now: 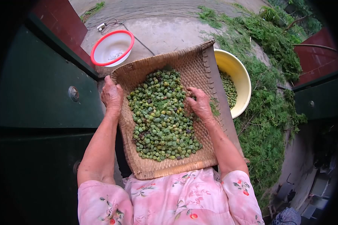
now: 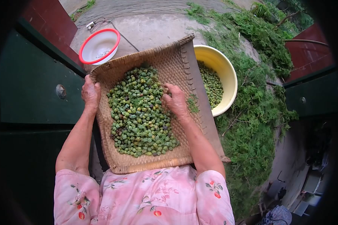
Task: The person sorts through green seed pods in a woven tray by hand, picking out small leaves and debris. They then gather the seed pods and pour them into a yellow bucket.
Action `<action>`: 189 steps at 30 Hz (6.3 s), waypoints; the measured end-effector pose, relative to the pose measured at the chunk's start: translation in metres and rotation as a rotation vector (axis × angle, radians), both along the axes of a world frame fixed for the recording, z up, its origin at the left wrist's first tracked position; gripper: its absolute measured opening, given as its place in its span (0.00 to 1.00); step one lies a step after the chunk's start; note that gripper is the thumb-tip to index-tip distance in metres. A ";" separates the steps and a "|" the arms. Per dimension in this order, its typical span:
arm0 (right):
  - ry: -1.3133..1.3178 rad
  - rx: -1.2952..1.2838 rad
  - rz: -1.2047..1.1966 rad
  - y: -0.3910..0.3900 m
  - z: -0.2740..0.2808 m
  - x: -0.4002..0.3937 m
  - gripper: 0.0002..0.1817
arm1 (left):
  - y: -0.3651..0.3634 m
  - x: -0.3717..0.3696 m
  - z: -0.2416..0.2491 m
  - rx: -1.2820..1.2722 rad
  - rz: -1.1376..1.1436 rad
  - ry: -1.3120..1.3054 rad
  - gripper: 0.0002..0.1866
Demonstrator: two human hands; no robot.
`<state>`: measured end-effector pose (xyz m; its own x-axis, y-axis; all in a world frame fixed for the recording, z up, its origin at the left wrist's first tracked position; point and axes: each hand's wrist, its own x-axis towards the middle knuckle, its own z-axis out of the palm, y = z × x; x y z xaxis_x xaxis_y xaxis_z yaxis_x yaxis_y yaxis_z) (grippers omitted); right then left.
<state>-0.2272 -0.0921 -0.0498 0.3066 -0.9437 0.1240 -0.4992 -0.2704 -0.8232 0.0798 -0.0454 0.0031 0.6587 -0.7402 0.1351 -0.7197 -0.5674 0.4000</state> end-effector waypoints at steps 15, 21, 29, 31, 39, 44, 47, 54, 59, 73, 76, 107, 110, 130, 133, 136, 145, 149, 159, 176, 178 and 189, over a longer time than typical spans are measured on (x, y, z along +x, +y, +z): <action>0.126 0.135 0.077 -0.011 -0.003 -0.001 0.20 | 0.000 -0.003 0.004 0.002 0.008 0.016 0.24; 0.199 -0.037 0.143 -0.006 0.000 -0.001 0.22 | 0.000 -0.003 0.005 0.011 0.008 0.023 0.24; 0.391 -0.002 0.148 -0.005 -0.001 0.007 0.21 | 0.002 -0.006 0.008 -0.009 0.005 0.008 0.23; 0.286 0.018 0.119 -0.002 0.002 0.004 0.18 | 0.001 -0.003 0.004 -0.011 0.008 0.002 0.23; 0.154 -0.113 -0.296 -0.041 0.024 -0.088 0.17 | 0.001 -0.004 0.006 0.007 0.006 0.010 0.24; 0.448 -0.383 -0.399 -0.058 0.029 -0.140 0.20 | 0.000 0.002 -0.003 -0.022 -0.006 -0.035 0.22; 0.370 -0.342 -0.316 -0.046 0.032 -0.137 0.16 | 0.002 -0.001 0.000 -0.020 -0.011 -0.011 0.21; 0.292 0.034 0.191 0.036 0.029 -0.067 0.09 | 0.001 0.001 0.000 -0.018 -0.026 -0.012 0.18; 0.471 0.039 0.218 0.050 0.018 -0.060 0.11 | 0.000 0.003 -0.002 -0.022 -0.035 -0.003 0.19; 0.262 0.035 0.171 0.041 0.009 -0.046 0.13 | 0.000 0.004 -0.004 0.008 0.000 -0.023 0.23; -0.411 0.590 -0.015 0.041 0.012 -0.056 0.12 | 0.001 0.001 0.001 0.009 -0.006 -0.009 0.23; 0.220 0.221 0.208 0.040 0.050 -0.069 0.12 | 0.002 0.001 -0.001 -0.013 -0.032 -0.006 0.20; 0.266 0.327 0.432 0.065 0.038 -0.047 0.11 | 0.001 0.000 0.002 -0.016 -0.039 -0.001 0.20; 0.286 -0.053 0.109 0.036 0.024 -0.048 0.06 | 0.001 0.001 0.000 0.003 -0.016 0.006 0.20; 0.355 -0.069 0.120 0.029 0.021 -0.036 0.04 | 0.001 0.002 -0.001 0.000 -0.022 0.007 0.21; 0.433 -0.052 0.154 0.026 0.012 -0.029 0.04 | -0.001 0.006 -0.007 -0.004 -0.008 -0.026 0.21; 0.113 0.003 0.093 0.028 0.005 -0.033 0.08 | 0.000 0.000 0.002 -0.005 -0.003 0.000 0.21; 0.307 -0.093 0.228 0.032 0.010 -0.027 0.10 | 0.000 -0.002 0.002 -0.012 -0.014 -0.007 0.21; 0.176 -0.206 -0.037 0.011 0.035 -0.050 0.11 | -0.001 0.000 -0.001 -0.011 0.012 -0.012 0.20; 0.357 0.013 0.176 0.054 0.021 -0.053 0.16 | 0.000 0.004 -0.002 0.000 -0.026 0.000 0.24; 0.263 0.021 0.140 0.048 0.020 -0.057 0.15 | 0.000 0.004 -0.002 -0.001 -0.018 0.003 0.24; 0.421 -0.108 0.154 0.047 0.011 -0.040 0.13 | 0.000 0.000 0.002 0.034 0.006 0.003 0.23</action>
